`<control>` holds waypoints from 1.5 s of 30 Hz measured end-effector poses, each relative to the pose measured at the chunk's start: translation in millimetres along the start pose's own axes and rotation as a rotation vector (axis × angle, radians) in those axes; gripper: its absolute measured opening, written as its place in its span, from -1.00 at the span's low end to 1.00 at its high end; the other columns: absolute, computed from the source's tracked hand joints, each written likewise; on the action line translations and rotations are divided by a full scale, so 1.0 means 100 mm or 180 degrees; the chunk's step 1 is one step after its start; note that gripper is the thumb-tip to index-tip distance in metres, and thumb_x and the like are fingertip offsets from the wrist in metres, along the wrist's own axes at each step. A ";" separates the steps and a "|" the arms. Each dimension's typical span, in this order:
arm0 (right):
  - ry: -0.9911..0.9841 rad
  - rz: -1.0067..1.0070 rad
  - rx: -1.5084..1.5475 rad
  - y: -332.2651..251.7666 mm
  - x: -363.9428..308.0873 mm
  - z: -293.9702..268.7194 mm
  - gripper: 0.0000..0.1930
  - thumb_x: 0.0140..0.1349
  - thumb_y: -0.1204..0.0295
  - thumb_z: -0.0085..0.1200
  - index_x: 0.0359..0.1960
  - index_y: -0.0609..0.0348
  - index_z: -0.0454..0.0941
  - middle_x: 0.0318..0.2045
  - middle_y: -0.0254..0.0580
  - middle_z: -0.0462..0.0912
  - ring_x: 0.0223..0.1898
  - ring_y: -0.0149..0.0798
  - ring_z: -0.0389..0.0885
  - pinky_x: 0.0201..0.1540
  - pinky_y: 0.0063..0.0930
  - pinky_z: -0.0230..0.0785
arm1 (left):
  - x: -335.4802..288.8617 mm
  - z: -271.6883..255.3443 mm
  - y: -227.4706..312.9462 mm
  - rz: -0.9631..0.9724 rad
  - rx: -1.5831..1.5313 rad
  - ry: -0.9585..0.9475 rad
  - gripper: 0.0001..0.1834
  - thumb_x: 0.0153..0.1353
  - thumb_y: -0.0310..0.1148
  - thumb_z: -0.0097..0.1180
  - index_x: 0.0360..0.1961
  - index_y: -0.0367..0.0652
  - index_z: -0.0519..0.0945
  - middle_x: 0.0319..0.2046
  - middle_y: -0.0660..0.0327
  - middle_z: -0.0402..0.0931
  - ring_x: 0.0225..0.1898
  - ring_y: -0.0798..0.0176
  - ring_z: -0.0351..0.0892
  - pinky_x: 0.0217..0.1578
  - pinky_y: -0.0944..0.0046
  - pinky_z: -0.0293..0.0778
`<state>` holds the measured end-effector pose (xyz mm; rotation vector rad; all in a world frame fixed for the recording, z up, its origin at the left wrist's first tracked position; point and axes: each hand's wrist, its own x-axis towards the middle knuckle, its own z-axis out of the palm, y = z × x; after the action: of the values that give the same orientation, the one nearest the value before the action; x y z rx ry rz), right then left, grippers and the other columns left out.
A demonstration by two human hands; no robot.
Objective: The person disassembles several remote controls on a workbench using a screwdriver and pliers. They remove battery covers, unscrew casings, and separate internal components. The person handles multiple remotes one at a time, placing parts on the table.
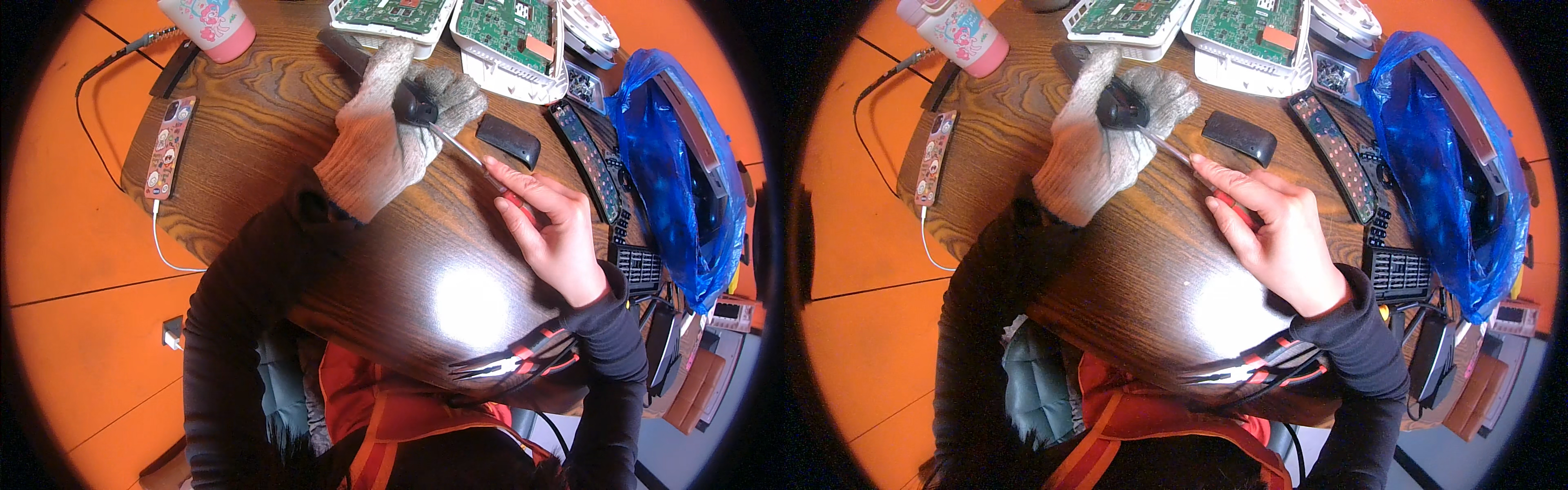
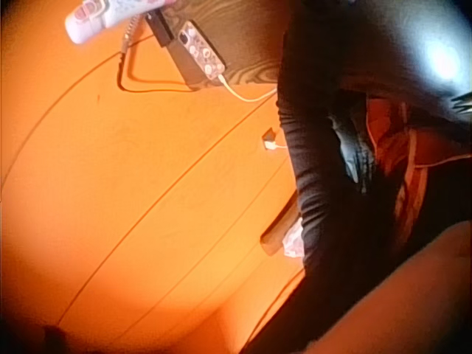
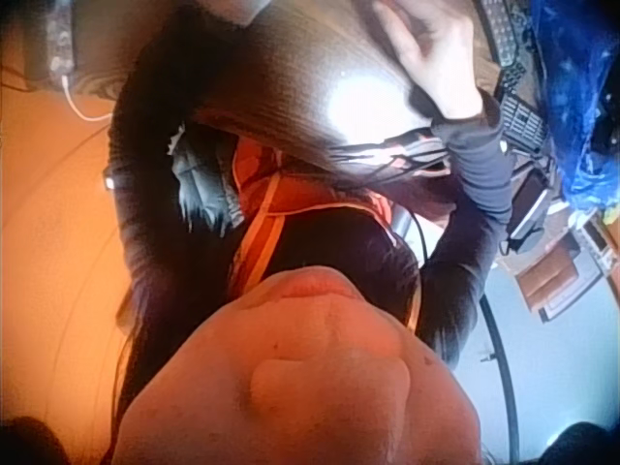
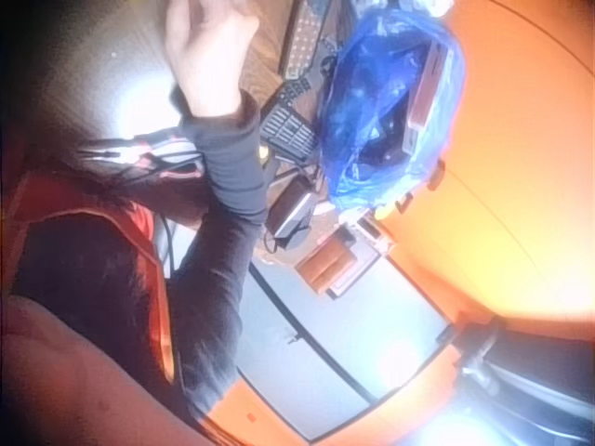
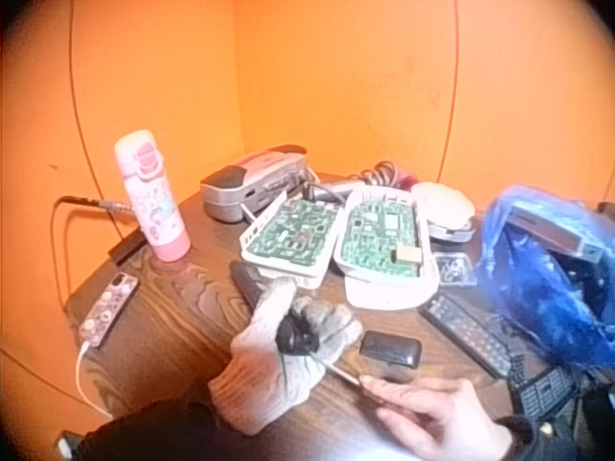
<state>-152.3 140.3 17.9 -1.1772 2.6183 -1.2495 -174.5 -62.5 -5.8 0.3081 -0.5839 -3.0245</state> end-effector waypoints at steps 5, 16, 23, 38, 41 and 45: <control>0.0139 -0.0454 0.0039 0.04 0.04 0.03 -0.63 0.15 0.52 0.11 0.04 0.12 0.54 -0.47 -0.09 0.59 -0.54 -0.19 0.56 -0.37 -0.40 0.46 | -0.05 0.04 0.02 0.0067 0.0083 0.0212 -0.61 0.35 -0.14 -0.08 -0.11 -0.31 0.45 -0.28 -0.07 0.49 -0.19 -0.08 0.52 0.02 -0.22 0.45; 0.0014 -0.1048 -0.1866 -0.01 -0.02 -0.04 -0.47 -0.03 0.59 0.21 0.07 -0.01 0.54 -0.50 -0.29 0.42 -0.59 -0.30 0.50 -0.55 -0.41 0.43 | -0.03 -0.01 0.03 0.0058 0.0199 0.0093 -0.51 0.38 -0.10 -0.16 -0.06 -0.43 0.41 -0.23 -0.13 0.48 -0.11 -0.14 0.50 0.07 -0.21 0.42; -0.0258 -0.1316 -0.2011 0.03 0.00 -0.16 -0.44 -0.06 0.60 0.21 0.09 0.04 0.51 -0.50 -0.28 0.40 -0.57 -0.31 0.48 -0.52 -0.42 0.44 | -0.08 -0.04 -0.09 0.1247 0.2217 -0.0315 -0.59 0.37 -0.17 -0.12 -0.02 -0.36 0.37 -0.25 -0.10 0.47 -0.12 -0.14 0.52 0.04 -0.19 0.47; -0.0015 -0.0178 -0.0173 -0.04 -0.01 0.05 -0.64 0.15 0.54 0.09 0.02 0.14 0.53 -0.50 -0.10 0.57 -0.54 -0.16 0.56 -0.39 -0.43 0.45 | -0.06 0.00 -0.04 0.0351 0.0404 0.0136 -0.54 0.36 -0.12 -0.10 -0.01 -0.37 0.35 -0.16 -0.12 0.45 -0.07 -0.12 0.50 0.06 -0.17 0.46; 0.0083 -0.0159 0.0138 -0.03 0.02 0.05 -0.66 0.13 0.55 0.11 -0.01 0.15 0.56 -0.45 -0.05 0.62 -0.49 -0.19 0.60 -0.37 -0.47 0.45 | -0.06 0.03 -0.05 0.0312 0.0351 0.0316 -0.52 0.35 -0.09 -0.09 -0.01 -0.36 0.36 -0.16 -0.13 0.45 -0.07 -0.13 0.50 0.07 -0.18 0.45; -0.0042 0.0505 0.0682 -0.06 -0.02 0.04 -0.68 0.12 0.54 0.12 -0.04 0.17 0.58 -0.37 -0.01 0.65 -0.46 -0.24 0.62 -0.33 -0.50 0.44 | -0.07 0.02 -0.05 0.0273 0.0351 0.0168 -0.49 0.34 -0.06 -0.09 0.02 -0.35 0.36 -0.19 -0.11 0.46 -0.09 -0.12 0.50 0.07 -0.19 0.44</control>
<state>-145.9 136.6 18.1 -0.9216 2.4367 -1.4393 -167.9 -56.8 -4.9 0.3566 -0.7414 -2.8986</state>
